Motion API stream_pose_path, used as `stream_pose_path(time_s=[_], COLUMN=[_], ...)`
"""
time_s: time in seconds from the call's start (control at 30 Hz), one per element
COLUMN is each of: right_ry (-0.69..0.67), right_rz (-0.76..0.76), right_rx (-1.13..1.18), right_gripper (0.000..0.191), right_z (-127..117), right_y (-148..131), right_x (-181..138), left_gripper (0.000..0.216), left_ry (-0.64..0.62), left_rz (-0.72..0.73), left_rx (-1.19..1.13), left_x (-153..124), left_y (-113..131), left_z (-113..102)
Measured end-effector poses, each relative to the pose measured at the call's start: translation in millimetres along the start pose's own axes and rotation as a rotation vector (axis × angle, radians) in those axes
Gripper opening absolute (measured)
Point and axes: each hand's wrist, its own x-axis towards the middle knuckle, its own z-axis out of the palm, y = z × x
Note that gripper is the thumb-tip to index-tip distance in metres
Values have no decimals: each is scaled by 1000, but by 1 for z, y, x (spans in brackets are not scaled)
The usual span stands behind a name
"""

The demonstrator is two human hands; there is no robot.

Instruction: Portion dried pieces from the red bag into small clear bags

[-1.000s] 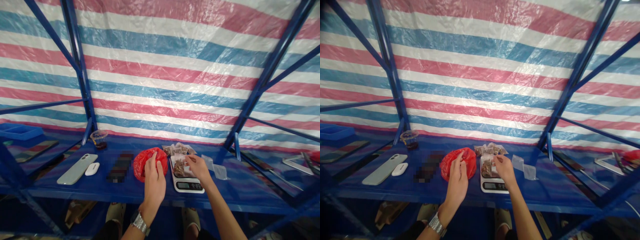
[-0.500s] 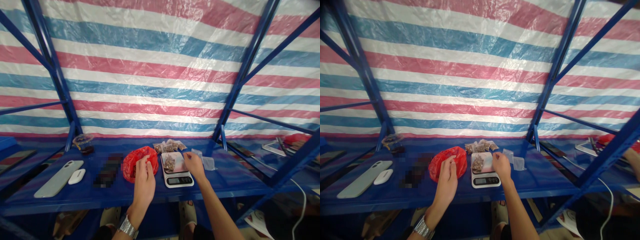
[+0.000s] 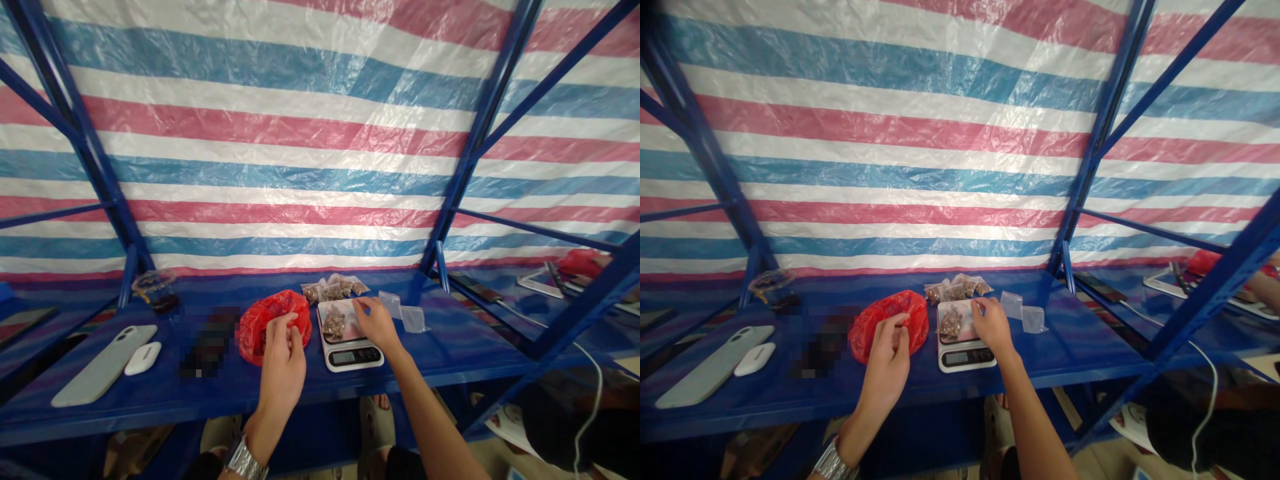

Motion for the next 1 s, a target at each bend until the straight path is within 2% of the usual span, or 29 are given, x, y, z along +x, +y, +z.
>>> stream_pose_path(time_s=[0.27, 0.5, 0.6, 0.73, 0.87, 1.0], right_ry=[-47, -50, -37, -63, -101, -187], right_rz=[-10, 18, 14, -3, -63, -84], right_rx=[-114, -89, 37, 337, 572, 713], right_gripper=[34, 26, 23, 26, 28, 29], right_z=[4, 9, 7, -2, -7, 3], right_y=[-12, -16, -19, -34, -65, -101], right_x=[-3, -3, -1, 1, -4, -12], left_gripper=[24, 25, 25, 24, 35, 48], left_ry=[-40, -61, -81, -85, -90, -74], left_rz=[48, 79, 87, 34, -137, -296], left_rx=[24, 36, 36, -19, -163, -362], left_x=[-3, -6, -8, -11, -18, -23], left_y=[-1, -1, 0, 0, -4, -5], left_z=[-3, -1, 1, 9, 22, 35])
